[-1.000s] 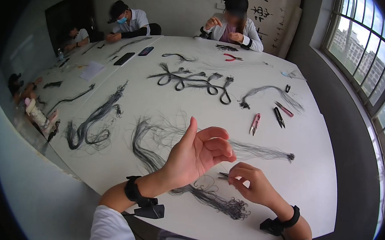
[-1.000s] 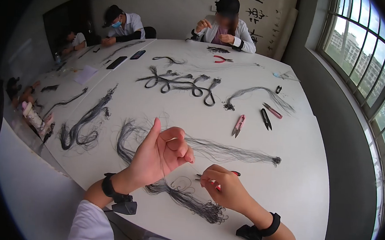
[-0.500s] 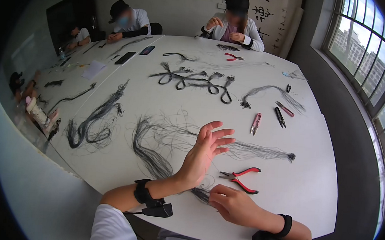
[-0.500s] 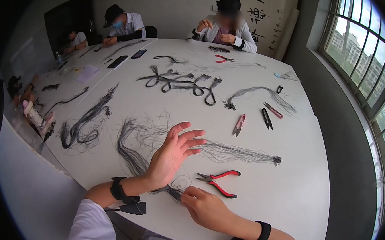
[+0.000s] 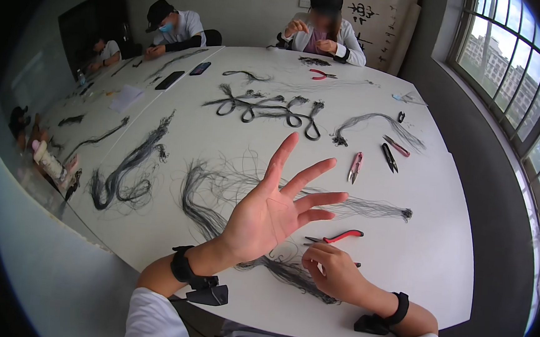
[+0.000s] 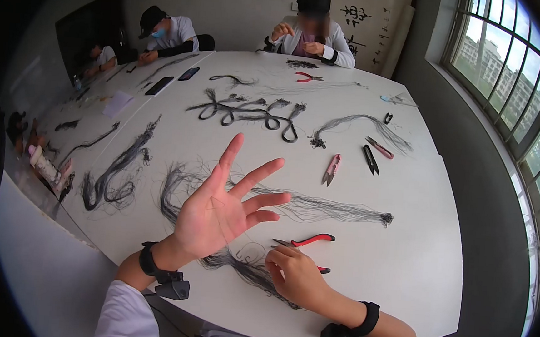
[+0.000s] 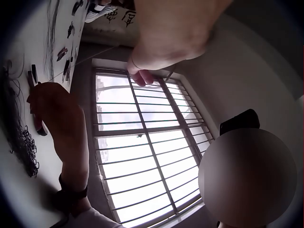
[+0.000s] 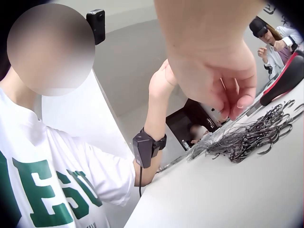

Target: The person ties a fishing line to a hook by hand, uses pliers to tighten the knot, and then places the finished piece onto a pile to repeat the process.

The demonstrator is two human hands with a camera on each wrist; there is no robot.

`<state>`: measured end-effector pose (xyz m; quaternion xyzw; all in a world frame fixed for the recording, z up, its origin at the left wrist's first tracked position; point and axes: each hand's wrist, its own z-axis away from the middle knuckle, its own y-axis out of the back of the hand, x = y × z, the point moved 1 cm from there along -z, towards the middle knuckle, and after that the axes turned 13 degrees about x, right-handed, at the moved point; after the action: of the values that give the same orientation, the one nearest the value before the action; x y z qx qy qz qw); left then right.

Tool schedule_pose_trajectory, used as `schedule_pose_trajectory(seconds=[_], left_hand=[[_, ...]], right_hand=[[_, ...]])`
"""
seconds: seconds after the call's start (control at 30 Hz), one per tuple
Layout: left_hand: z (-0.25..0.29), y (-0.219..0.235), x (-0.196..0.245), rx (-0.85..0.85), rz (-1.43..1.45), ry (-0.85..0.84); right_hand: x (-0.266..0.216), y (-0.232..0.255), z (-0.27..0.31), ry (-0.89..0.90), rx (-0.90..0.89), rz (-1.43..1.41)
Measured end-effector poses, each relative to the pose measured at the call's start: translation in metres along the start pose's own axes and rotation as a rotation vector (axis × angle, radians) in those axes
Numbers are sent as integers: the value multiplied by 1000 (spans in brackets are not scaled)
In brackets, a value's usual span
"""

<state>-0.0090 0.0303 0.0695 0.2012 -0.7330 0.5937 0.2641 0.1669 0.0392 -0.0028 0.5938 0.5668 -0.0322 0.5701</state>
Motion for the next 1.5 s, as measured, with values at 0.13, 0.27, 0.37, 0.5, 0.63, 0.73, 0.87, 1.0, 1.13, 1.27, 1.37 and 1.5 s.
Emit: schedule_pose_trajectory(seconds=[0.13, 0.27, 0.37, 0.5, 0.63, 0.73, 0.87, 1.0, 1.13, 1.27, 1.37, 1.5], left_hand=[[-7, 16, -3, 44, -225, -152], [-16, 29, -6, 170, -524, -371], [-23, 46, -10, 175, -714, -495], [-24, 48, -19, 197, -863, -501], [-23, 45, -23, 245, -748, -422], [-22, 49, -15, 333, -575, -386], [-23, 63, -9, 489, -498, -408], [-25, 68, -13, 506, -742, -414], [-17, 49, -30, 165, -962, -282], [0, 28, -46, -135, -1019, 143], [10, 20, -52, -445, -835, 506], [25, 14, -57, -740, -525, 819]], right_hand=[[-6, 4, 0, 70, 8, -20], [-25, 12, 3, 70, 70, -87], [-47, 29, 5, 149, 99, -49], [-63, 52, 4, 360, 159, -158], [-68, 60, 9, 196, 191, -70], [-60, 62, 9, 144, 359, -148], [-59, 76, 8, 156, 219, -274], [-70, 78, 11, 271, 31, -214], [-70, 91, 7, 171, 102, -414], [-74, 110, 3, 213, 216, -310], [-71, 121, -1, 328, 328, -112], [-60, 128, -6, 417, 456, 32]])
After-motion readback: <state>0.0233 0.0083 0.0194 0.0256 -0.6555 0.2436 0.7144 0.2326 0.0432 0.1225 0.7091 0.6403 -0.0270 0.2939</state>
